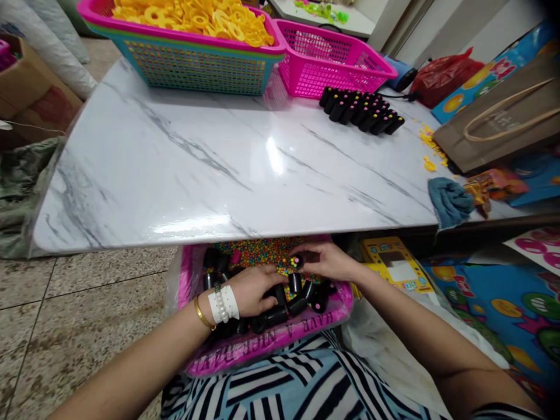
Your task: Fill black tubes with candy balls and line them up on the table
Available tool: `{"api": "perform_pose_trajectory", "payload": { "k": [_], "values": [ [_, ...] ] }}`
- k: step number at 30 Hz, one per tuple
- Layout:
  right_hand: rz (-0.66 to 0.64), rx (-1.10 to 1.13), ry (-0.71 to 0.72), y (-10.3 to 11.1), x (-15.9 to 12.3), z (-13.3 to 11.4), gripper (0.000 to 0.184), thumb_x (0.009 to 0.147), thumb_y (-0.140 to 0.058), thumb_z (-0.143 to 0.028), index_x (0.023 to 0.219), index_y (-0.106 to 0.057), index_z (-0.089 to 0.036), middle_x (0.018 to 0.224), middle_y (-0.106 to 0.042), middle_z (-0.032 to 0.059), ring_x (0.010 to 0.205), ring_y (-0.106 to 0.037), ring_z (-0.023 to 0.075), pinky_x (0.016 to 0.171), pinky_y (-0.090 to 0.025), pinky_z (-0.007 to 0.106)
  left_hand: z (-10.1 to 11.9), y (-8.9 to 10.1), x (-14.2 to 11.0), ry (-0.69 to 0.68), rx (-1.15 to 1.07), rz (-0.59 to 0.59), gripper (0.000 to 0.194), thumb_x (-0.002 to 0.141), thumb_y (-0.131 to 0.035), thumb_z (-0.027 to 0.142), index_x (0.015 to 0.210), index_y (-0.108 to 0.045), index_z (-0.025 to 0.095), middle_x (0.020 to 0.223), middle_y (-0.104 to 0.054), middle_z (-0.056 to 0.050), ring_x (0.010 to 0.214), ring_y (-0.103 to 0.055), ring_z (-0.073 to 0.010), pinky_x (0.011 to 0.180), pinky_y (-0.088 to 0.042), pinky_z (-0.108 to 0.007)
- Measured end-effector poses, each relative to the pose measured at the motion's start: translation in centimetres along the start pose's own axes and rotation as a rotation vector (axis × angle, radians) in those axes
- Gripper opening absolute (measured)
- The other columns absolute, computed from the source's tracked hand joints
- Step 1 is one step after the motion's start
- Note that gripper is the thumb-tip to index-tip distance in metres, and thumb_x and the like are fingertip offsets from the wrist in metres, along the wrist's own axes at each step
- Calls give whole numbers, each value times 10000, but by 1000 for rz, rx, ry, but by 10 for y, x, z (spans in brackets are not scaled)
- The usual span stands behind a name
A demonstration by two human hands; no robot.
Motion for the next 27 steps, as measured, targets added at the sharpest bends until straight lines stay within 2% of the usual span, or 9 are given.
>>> {"api": "perform_pose_trajectory", "payload": {
  "k": [2,4,7,10,13,18,22,25,27],
  "values": [
    [84,-72,34,6,0,4,345,795,-624,-186,1139,-655,-203,1054,-702,26,937,-644,180,846,-492,299,1,0,1,-1,-1,-12,413,768,-612,206,1181,-603,222,1035,-601,-66,928,-601,-217,839,-491,-321],
    [104,-259,73,5,5,4,345,793,-607,-134,1130,-658,-192,1132,-678,61,1033,-615,211,921,-465,341,-1,2,3,23,-5,-16,335,764,-621,214,1099,-618,202,1004,-598,-60,902,-597,-207,822,-491,-309],
    [28,-563,111,-9,15,-2,310,826,-542,-91,1102,-658,-172,1147,-656,109,1060,-592,251,902,-471,365,-8,8,4,117,14,50,265,786,-607,217,1049,-605,188,1000,-596,-66,933,-590,-213,844,-484,-314],
    [-52,-703,152,-25,23,-11,251,852,-502,-90,1024,-667,-168,1080,-663,119,1060,-580,263,867,-480,352,-18,14,1,245,82,131,234,831,-569,225,1060,-606,197,1059,-575,-78,939,-596,-212,847,-482,-321],
    [-57,-566,178,-27,20,-16,267,822,-553,-91,1046,-664,-185,1096,-669,91,1067,-587,242,893,-477,340,-21,15,-3,292,135,131,257,833,-570,225,1087,-602,204,1101,-561,-81,934,-602,-209,847,-487,-321],
    [169,-61,93,-1,-5,-8,325,781,-678,-179,1104,-650,-194,1019,-709,36,892,-654,172,811,-503,284,-21,11,-4,247,145,92,260,810,-560,165,1069,-574,178,1095,-571,-93,981,-602,-229,874,-491,-341],
    [319,4,47,12,-25,-10,315,756,-725,-259,1053,-665,-175,935,-709,37,812,-650,159,755,-499,270,-24,11,-1,233,82,96,273,800,-543,130,1067,-565,179,1120,-580,-92,1033,-598,-227,917,-478,-346],
    [366,-2,74,27,-37,-32,310,738,-735,-253,1035,-672,-190,940,-698,40,828,-643,166,766,-498,283,-25,10,-1,246,22,101,288,815,-522,139,1098,-562,170,1119,-604,-105,1041,-605,-238,931,-481,-369],
    [397,27,104,45,-45,-50,311,736,-739,-261,1035,-671,-211,961,-691,39,856,-640,173,782,-500,292,-25,7,-5,263,0,120,353,828,-498,142,1176,-551,168,1183,-605,-124,1100,-593,-255,974,-468,-396]
  ]
}}
Point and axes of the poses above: each hand's wrist, its own x-axis towards the middle knuckle, its own y-axis out of the back of the hand, z = x × y, the point moved 5 cm from there along x, towards the middle knuckle
